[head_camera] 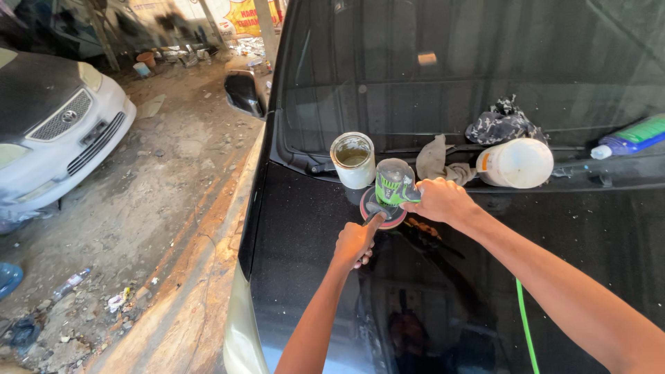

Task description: The person polishes a black car hood by applying a substance from a can and buffing the surface with an electric polisher. They move the tool across the hood while holding a container and occasionally use a cloth to wipe the surface.

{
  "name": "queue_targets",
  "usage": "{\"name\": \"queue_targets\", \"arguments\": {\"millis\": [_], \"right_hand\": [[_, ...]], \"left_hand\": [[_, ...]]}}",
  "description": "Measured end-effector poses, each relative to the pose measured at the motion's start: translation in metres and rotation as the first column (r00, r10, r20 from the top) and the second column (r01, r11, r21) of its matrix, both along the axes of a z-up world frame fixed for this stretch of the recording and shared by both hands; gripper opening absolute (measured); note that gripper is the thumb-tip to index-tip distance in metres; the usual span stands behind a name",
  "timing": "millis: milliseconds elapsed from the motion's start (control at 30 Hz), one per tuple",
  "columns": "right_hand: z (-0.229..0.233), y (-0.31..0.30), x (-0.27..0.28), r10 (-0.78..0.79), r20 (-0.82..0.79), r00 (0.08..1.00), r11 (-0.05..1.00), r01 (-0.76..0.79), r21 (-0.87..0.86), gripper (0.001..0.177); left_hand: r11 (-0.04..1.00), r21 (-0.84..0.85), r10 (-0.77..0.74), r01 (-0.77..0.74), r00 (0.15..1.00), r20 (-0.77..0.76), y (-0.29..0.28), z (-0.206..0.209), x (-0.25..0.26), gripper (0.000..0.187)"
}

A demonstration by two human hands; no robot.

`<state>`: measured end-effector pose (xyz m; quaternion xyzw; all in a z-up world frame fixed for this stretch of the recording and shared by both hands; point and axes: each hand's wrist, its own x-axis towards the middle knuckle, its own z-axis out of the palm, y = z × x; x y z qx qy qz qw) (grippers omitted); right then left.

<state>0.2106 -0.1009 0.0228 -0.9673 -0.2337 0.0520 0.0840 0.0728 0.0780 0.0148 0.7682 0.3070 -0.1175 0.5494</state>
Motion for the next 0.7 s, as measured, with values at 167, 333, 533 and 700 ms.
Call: {"name": "queue_targets", "arguments": {"millis": [167, 333, 533, 700], "right_hand": [[0.005, 0.01, -0.011, 0.035, 0.009, 0.999, 0.999, -0.035, -0.016, 0.061], [-0.001, 0.004, -0.032, 0.062, -0.018, 0.998, 0.997, -0.063, -0.045, 0.057], [0.002, -0.009, -0.062, 0.09, -0.013, 0.996, 0.995, -0.09, -0.034, 0.056], [-0.001, -0.011, -0.089, 0.097, -0.011, 0.995, 0.995, -0.097, -0.016, 0.06]], "left_hand": [[1.0, -0.005, 0.022, -0.021, 1.0, 0.016, 0.006, 0.001, -0.013, 0.072], [1.0, -0.003, 0.016, -0.016, 0.999, 0.029, 0.003, -0.011, -0.033, 0.075], [0.999, -0.018, 0.045, -0.045, 0.998, 0.031, -0.011, -0.019, -0.064, 0.075], [0.999, -0.008, 0.052, -0.052, 0.999, 0.011, -0.019, -0.023, -0.09, 0.076]]}}
